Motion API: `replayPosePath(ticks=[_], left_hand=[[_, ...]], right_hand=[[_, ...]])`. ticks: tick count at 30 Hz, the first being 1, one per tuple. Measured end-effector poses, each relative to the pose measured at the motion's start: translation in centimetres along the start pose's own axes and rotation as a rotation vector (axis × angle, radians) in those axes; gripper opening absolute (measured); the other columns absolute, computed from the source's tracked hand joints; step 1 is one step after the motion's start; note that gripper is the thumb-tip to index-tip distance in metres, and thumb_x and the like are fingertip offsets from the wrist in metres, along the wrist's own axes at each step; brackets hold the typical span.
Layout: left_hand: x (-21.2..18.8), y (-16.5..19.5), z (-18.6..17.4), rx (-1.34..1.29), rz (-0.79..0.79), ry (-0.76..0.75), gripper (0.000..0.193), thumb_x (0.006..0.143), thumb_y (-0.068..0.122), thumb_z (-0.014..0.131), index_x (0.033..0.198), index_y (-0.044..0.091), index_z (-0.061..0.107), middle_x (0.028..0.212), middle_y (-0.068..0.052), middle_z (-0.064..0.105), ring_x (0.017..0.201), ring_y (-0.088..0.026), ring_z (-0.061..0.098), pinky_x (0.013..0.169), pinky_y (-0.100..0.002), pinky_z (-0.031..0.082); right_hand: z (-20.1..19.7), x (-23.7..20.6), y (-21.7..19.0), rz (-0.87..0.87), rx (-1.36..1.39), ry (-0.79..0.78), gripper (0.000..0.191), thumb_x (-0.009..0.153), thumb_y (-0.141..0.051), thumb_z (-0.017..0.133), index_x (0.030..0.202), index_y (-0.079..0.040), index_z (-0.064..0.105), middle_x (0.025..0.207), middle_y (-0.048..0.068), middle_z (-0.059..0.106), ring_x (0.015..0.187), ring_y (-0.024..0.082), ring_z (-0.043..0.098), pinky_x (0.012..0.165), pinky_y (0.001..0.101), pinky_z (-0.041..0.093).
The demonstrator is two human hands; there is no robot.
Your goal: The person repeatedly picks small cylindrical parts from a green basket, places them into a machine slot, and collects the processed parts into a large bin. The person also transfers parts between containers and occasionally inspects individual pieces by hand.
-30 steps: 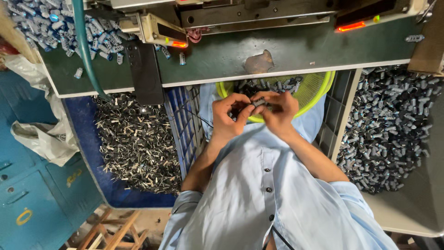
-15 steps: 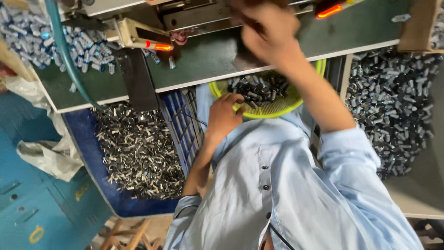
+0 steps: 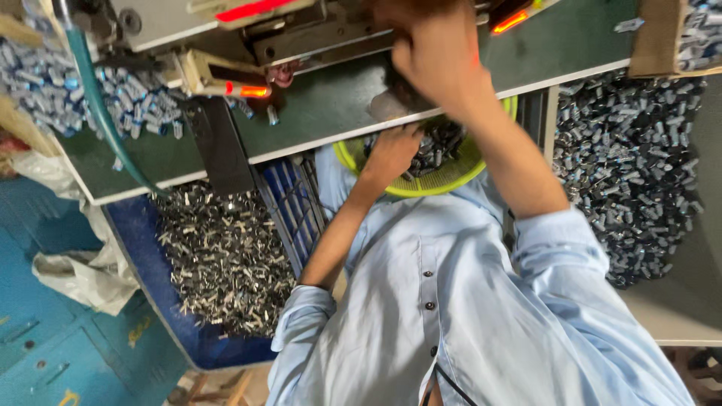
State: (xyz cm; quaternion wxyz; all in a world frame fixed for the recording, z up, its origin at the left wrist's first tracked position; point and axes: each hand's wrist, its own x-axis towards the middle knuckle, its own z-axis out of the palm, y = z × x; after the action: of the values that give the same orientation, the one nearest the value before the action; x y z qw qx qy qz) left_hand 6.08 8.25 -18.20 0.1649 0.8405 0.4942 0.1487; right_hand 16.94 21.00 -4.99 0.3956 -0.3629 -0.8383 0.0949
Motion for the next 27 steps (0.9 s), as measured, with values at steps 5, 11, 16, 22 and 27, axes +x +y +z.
replayPosePath(ticks=[5,11,16,22,27], left_hand=[[0.8,0.0,0.7,0.021,-0.102,-0.263,0.040,0.086,0.002,0.064,0.126,0.003,0.066,0.126,-0.018,0.063,0.117,-0.036,0.060,0.103,-0.046,0.049],[-2.3,1.3,-3.5,-0.434,-0.123,0.010,0.038,0.063,-0.003,0.071,0.100,0.004,0.070,0.102,-0.014,0.067,0.103,-0.037,0.064,0.090,-0.043,0.054],[-2.9,3.5,-4.5,-0.918,-0.368,0.181,0.018,0.085,-0.001,0.075,0.101,0.000,0.067,0.097,-0.011,0.072,0.087,-0.021,0.072,0.076,-0.032,0.058],[-4.5,4.0,-4.1,-1.569,-0.477,0.385,0.017,0.090,0.002,0.066,0.103,0.001,0.055,0.110,-0.011,0.069,0.090,-0.018,0.073,0.083,-0.031,0.062],[-4.4,4.1,-5.6,-1.265,-0.426,0.297,0.022,0.088,0.004,0.068,0.107,0.000,0.057,0.096,-0.006,0.066,0.083,-0.013,0.069,0.073,-0.026,0.056]], right_hand=[[-4.3,-6.1,-2.4,-0.095,0.210,0.027,0.026,0.085,0.011,0.080,0.104,-0.004,0.073,0.100,0.007,0.072,0.092,0.028,0.071,0.077,0.0395,0.053],[-4.2,-14.3,-2.2,0.420,0.409,-0.105,0.030,0.082,0.006,0.073,0.112,-0.001,0.071,0.110,0.012,0.074,0.100,0.028,0.070,0.089,0.0360,0.055],[-1.7,-19.1,-2.8,0.711,1.017,-0.234,0.060,0.089,-0.011,0.078,0.141,-0.002,0.050,0.128,0.011,0.065,0.123,0.018,0.062,0.105,0.0316,0.050],[-0.1,-22.7,-2.3,1.055,1.259,0.015,0.028,0.101,0.002,0.075,0.121,-0.001,0.056,0.109,0.012,0.069,0.098,0.014,0.068,0.084,0.0271,0.056],[-0.1,-22.6,-2.5,0.863,1.027,0.117,0.021,0.097,0.016,0.067,0.111,0.002,0.059,0.112,0.011,0.068,0.099,0.012,0.068,0.088,0.0250,0.057]])
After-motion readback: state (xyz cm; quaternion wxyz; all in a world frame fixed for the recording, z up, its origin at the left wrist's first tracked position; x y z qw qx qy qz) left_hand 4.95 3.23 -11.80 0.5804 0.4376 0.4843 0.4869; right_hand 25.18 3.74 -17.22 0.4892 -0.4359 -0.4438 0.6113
